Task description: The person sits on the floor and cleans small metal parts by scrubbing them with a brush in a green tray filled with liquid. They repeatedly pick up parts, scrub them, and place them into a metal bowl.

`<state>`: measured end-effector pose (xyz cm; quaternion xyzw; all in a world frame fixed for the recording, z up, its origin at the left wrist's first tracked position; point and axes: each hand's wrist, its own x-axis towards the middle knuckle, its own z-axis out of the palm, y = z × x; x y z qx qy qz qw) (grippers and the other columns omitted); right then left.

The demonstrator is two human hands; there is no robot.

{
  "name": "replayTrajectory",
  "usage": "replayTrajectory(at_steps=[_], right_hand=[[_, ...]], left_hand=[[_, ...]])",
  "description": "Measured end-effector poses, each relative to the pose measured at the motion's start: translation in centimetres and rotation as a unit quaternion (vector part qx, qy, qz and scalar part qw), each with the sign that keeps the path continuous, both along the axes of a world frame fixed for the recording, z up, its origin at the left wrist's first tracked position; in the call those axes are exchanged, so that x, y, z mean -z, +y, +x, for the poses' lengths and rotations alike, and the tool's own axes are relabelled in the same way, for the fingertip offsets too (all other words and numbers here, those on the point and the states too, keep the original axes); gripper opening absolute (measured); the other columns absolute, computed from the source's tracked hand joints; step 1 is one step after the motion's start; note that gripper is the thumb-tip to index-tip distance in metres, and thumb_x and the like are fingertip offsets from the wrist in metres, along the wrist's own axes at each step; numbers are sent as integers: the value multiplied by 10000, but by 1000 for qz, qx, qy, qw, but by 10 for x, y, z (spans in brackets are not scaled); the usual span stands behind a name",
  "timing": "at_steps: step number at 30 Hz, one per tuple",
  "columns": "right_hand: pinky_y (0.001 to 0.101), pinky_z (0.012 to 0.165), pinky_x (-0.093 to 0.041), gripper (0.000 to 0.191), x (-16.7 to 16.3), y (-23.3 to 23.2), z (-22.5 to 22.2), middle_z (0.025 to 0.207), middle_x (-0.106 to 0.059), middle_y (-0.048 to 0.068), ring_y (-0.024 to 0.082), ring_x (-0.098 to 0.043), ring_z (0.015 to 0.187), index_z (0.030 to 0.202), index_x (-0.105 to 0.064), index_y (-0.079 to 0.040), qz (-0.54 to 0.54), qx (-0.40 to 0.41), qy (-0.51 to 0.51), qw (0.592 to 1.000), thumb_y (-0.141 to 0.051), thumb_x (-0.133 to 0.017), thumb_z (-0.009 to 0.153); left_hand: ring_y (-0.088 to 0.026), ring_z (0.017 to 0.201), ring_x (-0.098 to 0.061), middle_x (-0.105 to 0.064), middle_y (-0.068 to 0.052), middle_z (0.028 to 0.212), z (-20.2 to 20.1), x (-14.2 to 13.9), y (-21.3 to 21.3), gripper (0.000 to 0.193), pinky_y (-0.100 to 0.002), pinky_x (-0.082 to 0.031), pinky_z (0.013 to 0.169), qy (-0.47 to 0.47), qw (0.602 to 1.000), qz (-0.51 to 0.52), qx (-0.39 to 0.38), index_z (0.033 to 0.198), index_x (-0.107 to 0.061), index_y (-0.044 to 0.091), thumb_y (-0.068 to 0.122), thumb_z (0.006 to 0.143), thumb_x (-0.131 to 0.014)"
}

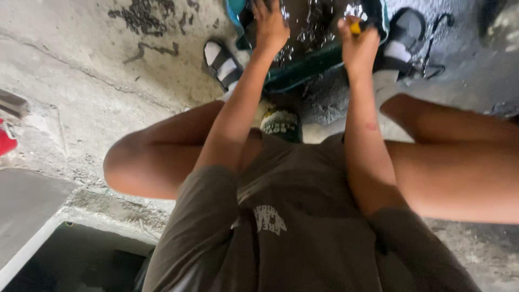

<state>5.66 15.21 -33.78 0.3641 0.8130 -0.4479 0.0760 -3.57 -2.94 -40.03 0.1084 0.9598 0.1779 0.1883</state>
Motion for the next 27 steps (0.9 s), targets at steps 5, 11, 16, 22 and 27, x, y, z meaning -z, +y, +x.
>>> replayTrajectory(at_steps=[5,11,16,22,27], right_hand=[[285,769,-548,218,21,13,-8,922,-779,98,133,-701,822,1091,-755,14,-70,3,129,989,-190,-786,1019],[266,794,-546,167,25,27,-17,944,-775,79,100,-689,864,1073,-741,23,-103,31,167,980,-133,-772,1023],[269,679,-501,169,3,18,-26,821,-729,67,91,-614,727,1059,-760,4,-110,11,80,991,-164,-751,1039],[263,626,-504,190,-16,7,-27,757,-719,58,84,-647,658,1020,-767,4,-84,-32,53,995,-185,-760,1000],[270,693,-519,166,-17,-10,-19,855,-759,66,74,-646,765,1018,-774,16,-143,-41,135,980,-150,-761,1023]], left_hand=[[-459,1546,-139,-136,-258,1643,-1,14,10,919,-460,-329,1267,-9,999,33,-13,1574,-282,172,39,790,-743],[-467,1514,-297,-272,-193,1633,17,20,20,549,-453,-398,1229,-77,996,12,51,1482,-488,71,-9,951,-604],[-504,1402,-374,-340,-228,1559,43,14,24,441,-527,-419,1154,-94,992,-54,62,1435,-535,151,101,998,-553],[-543,1319,-356,-354,-304,1467,73,13,24,509,-578,-420,1006,-152,985,-81,-8,1391,-500,135,197,894,-591],[-480,1340,-456,-488,-212,1452,88,11,11,404,-545,-450,1089,-232,969,-80,25,1375,-539,156,289,994,-521]])
